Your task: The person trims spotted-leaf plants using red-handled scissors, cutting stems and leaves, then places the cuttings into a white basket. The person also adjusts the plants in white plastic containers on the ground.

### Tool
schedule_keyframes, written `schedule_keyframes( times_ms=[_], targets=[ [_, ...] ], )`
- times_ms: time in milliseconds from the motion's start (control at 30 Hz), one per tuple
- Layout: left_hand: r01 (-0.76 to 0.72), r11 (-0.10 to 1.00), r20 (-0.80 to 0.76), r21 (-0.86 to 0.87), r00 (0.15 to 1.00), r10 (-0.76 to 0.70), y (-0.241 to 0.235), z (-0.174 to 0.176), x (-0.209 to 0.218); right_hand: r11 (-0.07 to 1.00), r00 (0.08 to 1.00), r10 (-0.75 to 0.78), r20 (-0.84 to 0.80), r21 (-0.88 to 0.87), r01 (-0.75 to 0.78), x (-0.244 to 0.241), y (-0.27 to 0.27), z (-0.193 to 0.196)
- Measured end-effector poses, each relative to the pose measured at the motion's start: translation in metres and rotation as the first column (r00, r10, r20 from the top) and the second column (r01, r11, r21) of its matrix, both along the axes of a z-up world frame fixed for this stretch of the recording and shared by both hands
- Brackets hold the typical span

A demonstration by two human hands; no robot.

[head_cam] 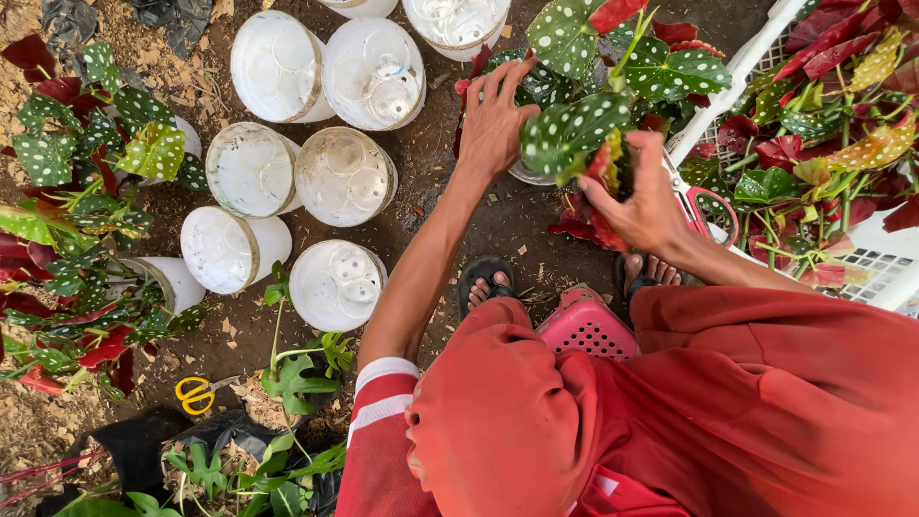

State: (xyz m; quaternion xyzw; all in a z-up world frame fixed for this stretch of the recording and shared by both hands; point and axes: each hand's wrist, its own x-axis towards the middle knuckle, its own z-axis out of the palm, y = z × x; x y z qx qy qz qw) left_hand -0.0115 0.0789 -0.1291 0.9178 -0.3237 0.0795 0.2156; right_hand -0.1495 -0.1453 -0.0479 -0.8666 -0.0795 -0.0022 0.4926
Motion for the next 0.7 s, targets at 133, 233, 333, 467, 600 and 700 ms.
schedule_keyframes(
  times_ms=[133,233,333,467,600,700],
  targets=[
    [0.012,0.996,-0.029,0.091,1.0,-0.009,0.008,-0.004,-0.001,0.997,0.986,-0.078,-0.144,-0.034,0.074,0.012,0.018,-0.004],
    [0.016,1.0,-0.012,0.022,1.0,-0.016,0.008,-0.009,-0.002,1.0,0.999,-0.005,-0.039,0.011,0.006,0.008,0.018,-0.006],
    [0.005,0.997,-0.005,-0.075,1.0,-0.006,0.008,-0.018,-0.006,0.999,0.999,0.024,-0.026,-0.04,-0.025,0.012,0.02,-0.013],
    [-0.038,0.996,-0.009,0.084,0.999,0.039,0.007,-0.027,-0.006,0.991,0.989,-0.01,-0.148,-0.135,-0.01,0.013,0.025,-0.021],
    [-0.023,0.972,-0.039,0.236,0.999,0.033,0.008,-0.025,-0.007,0.984,0.988,-0.019,-0.154,-0.176,-0.008,0.018,0.027,-0.028],
    [-0.032,0.989,-0.045,-0.141,0.999,0.026,0.007,-0.008,-0.007,0.985,0.984,-0.026,-0.177,-0.17,-0.004,0.022,0.028,-0.029]
  ],
)
